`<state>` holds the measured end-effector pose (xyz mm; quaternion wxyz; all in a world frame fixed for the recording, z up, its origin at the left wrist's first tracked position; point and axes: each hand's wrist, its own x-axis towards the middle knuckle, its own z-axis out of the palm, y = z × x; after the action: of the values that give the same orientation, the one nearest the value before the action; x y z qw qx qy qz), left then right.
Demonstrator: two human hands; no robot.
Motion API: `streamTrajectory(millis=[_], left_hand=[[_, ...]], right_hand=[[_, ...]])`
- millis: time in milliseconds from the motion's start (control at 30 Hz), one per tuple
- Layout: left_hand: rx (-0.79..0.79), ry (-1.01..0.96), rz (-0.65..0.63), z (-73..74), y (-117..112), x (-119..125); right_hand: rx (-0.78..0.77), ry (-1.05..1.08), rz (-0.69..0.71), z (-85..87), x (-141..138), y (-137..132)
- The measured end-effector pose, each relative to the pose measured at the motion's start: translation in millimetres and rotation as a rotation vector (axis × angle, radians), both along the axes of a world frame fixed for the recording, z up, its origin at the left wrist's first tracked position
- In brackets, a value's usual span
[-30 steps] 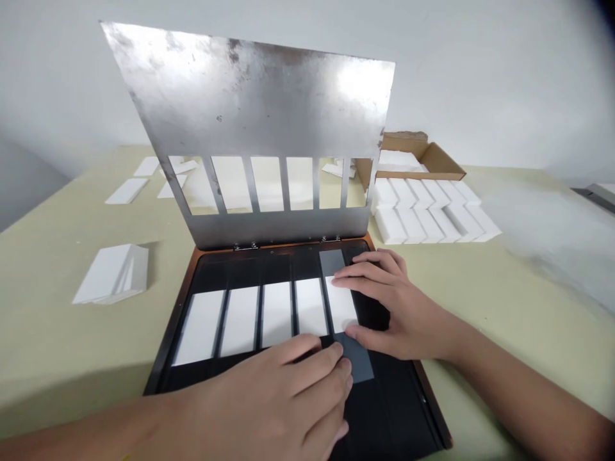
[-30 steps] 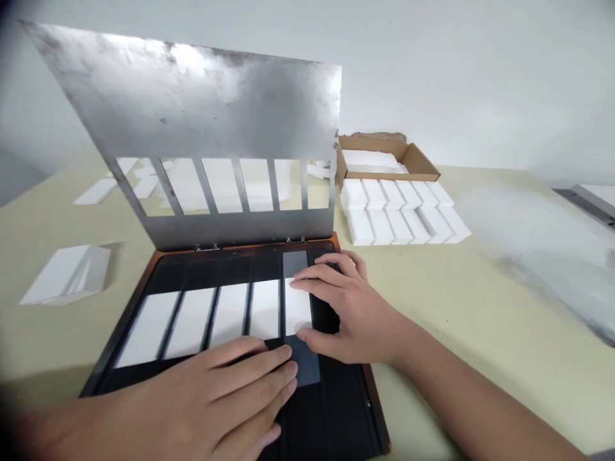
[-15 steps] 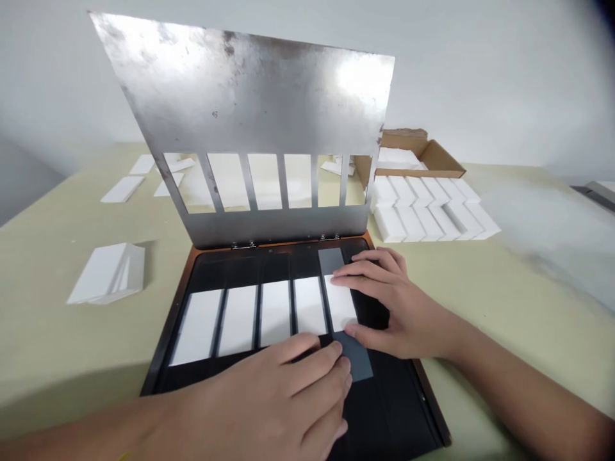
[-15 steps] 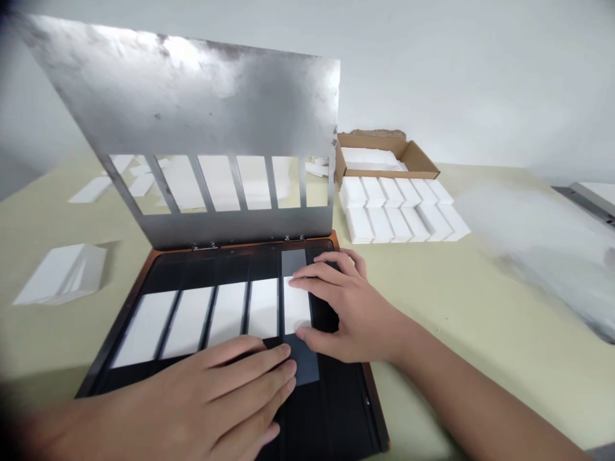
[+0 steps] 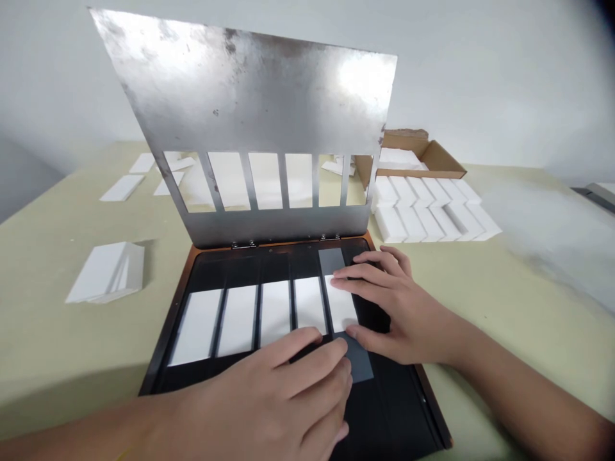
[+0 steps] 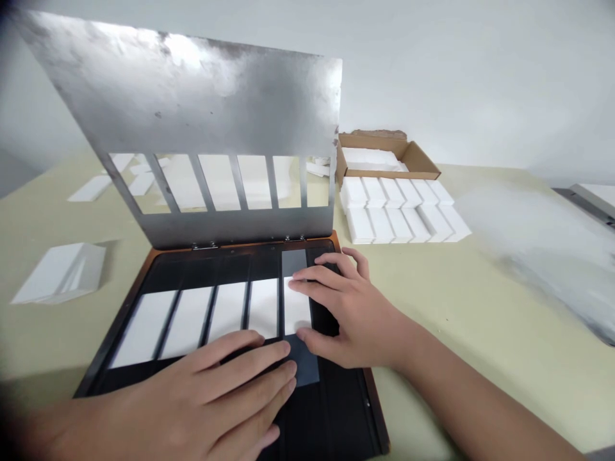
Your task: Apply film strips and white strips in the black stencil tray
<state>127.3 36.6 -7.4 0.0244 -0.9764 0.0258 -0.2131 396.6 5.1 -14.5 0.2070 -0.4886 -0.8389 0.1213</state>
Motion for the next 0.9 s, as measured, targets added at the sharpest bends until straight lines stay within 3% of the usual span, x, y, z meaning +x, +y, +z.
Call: streamTrajectory(millis=[333, 533, 667, 733, 900], left_hand=[[-0.055, -0.084, 0.162, -3.3, 1, 3], [-0.062, -0.106, 0.201, 4.6, 8, -4], [0.007, -0.108, 0.026, 5.8, 7, -8], [0.031, -0.047, 0.001, 3.1, 6, -4], [-0.108, 0.026, 0.153, -6.1, 5, 6]], right_hand=[[-0.020, -0.029, 0.054, 3.3, 4, -2], [-0.013, -0.020, -0.009, 0.4, -2, 0], [-0.018, 0.007, -0.052, -0.1, -7, 2], [-0.012, 0.017, -0.081, -0.4, -9, 3], [-0.007, 0.030, -0.099, -1.7, -10, 4]])
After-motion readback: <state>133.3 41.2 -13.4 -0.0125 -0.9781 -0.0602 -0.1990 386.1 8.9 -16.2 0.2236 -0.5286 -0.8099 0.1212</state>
